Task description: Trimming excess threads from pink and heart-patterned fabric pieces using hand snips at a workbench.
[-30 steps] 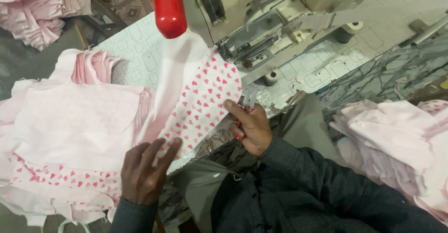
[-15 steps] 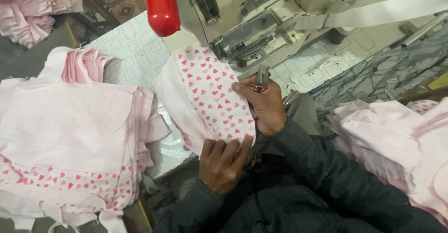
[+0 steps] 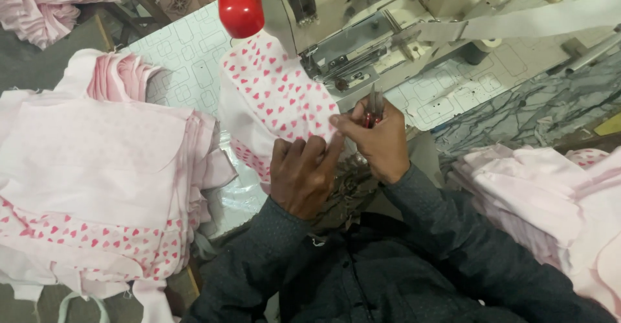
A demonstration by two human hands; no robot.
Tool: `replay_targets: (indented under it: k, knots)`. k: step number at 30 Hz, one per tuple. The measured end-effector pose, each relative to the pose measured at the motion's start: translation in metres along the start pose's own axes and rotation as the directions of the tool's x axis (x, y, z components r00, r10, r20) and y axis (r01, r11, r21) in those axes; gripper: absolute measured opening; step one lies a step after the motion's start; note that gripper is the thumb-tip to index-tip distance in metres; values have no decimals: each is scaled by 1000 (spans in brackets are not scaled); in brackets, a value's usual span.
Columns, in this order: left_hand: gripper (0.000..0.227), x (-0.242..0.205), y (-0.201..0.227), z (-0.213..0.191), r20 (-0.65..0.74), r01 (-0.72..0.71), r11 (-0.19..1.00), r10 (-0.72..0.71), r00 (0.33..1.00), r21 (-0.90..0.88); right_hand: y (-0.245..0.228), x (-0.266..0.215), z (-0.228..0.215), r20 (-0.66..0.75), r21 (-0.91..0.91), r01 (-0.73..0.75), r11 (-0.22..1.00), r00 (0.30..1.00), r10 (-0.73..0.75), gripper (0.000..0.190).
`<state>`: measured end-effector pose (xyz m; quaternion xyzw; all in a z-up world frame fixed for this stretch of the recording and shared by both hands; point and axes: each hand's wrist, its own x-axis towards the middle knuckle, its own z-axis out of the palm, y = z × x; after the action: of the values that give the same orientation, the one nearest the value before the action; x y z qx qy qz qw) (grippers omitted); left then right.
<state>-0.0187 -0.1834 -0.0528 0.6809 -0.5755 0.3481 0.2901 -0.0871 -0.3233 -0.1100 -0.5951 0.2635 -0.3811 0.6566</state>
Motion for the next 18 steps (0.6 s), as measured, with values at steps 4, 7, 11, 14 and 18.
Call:
replay_targets:
  k: [4, 7, 11, 14, 18]
  knots:
    - [36, -41, -20, -25, -140, 84, 995, -91, 986, -56, -6, 15, 1, 67, -146, 238, 960, 971, -230, 37]
    - [20, -105, -44, -50, -73, 452, 864, -477, 876, -220, -20, 19, 5, 34, -305, 212, 929, 977, -211, 40]
    - [46, -151, -53, -33, 190, 548, 796, -514, 836, -258, -15, 23, 1, 84, -305, 275, 912, 962, -262, 38]
    - [39, -151, -71, -18, 251, 456, 841, -393, 884, -290, -19, 25, 1, 126, -270, 289, 918, 956, -264, 39]
    - [20, -166, -111, -6, 446, 267, 959, -198, 873, -97, -29, 23, 4, 166, -210, 266, 941, 958, -234, 36]
